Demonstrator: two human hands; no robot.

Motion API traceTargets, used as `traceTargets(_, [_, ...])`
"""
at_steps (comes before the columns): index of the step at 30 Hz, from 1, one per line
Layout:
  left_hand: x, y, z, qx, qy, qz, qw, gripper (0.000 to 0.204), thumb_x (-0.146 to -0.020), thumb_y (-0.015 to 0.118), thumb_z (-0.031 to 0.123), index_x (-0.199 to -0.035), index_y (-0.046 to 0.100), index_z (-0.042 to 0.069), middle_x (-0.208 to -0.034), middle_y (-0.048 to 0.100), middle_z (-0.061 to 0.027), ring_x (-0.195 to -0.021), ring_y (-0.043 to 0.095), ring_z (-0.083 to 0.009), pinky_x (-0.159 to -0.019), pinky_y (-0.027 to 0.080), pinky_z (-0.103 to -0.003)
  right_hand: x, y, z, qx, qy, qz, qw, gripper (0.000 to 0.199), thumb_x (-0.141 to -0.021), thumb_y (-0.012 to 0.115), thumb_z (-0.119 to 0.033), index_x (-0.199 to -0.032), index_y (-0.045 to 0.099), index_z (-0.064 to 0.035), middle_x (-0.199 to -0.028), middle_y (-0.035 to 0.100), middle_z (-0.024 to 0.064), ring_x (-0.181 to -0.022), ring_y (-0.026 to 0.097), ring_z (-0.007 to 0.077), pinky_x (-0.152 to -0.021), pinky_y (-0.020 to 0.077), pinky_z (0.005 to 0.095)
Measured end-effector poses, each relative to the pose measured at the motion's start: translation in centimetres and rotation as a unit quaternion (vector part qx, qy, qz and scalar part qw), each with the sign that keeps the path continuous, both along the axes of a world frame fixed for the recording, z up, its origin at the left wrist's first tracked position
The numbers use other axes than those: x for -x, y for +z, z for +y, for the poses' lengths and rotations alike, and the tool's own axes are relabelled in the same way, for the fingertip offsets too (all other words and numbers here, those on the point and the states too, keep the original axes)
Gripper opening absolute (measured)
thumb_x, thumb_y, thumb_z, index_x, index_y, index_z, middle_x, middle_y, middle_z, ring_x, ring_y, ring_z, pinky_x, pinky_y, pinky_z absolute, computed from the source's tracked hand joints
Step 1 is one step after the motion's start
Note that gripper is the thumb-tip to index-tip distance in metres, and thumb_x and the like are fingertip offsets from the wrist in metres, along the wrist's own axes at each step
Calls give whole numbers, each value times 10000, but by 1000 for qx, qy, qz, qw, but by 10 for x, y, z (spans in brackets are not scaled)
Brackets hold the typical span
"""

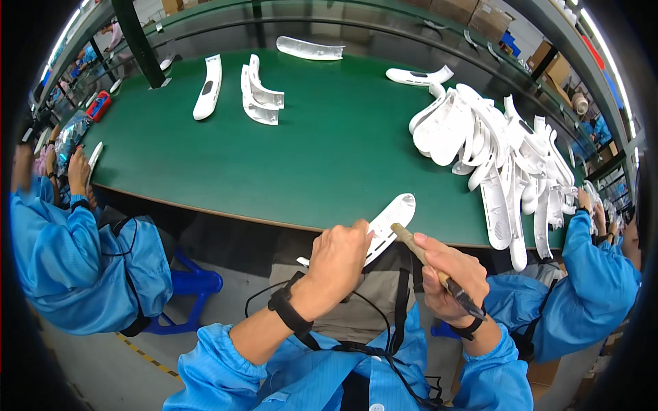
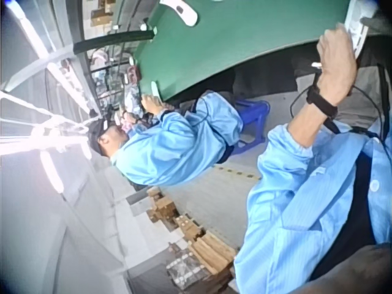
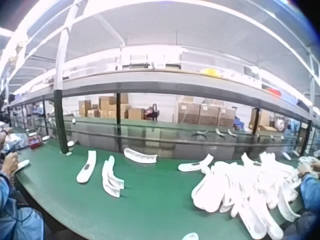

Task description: Removing debris and cleaning industrial white plastic curved components at a factory workbench.

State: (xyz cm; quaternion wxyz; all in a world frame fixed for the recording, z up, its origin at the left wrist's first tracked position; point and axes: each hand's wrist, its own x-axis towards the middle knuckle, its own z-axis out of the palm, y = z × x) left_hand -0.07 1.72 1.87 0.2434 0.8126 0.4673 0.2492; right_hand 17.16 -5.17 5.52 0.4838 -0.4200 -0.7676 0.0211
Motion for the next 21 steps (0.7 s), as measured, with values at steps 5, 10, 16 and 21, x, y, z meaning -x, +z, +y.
traceTargets(5, [-4, -3, 3, -11, 4, 0, 1000, 236, -927, 591, 186, -822, 589, -26, -637, 599, -259, -624, 609, -459, -575, 500, -511, -10, -28, 14, 34, 5, 2, 999, 266, -785, 689, 90, -1043, 634, 58, -1054, 697, 208, -802, 720, 297, -691, 574, 307])
traceTargets(10, [0, 0, 3, -8, -6, -8, 1000, 251, -927, 596, 176, -788, 579, -32, -622, 589, -266, -613, 602, -460, -560, 493, -515, 3, -2, 3, 36, 4, 66, 997, 207, -805, 684, 75, -1009, 652, 52, -1000, 714, 192, -842, 728, 262, -707, 575, 294])
traceTargets(16, [-2, -9, 6, -2, -6, -42, 999, 235, -930, 586, 144, -779, 569, -35, -612, 572, -265, -612, 594, -459, -551, 477, -508, -1, -10, 12, 67, -18, 91, 993, 182, -825, 686, 51, -1004, 656, 58, -996, 720, 156, -795, 723, 248, -681, 567, 298])
traceTargets(21, [-2, -7, -1, 0, -5, -23, 1000, 221, -930, 579, 134, -790, 575, -38, -612, 566, -267, -612, 579, -467, -542, 469, -504, 2, -22, 14, 108, -22, 76, 991, 160, -820, 682, 68, -979, 666, 58, -986, 721, 166, -823, 724, 241, -712, 561, 286])
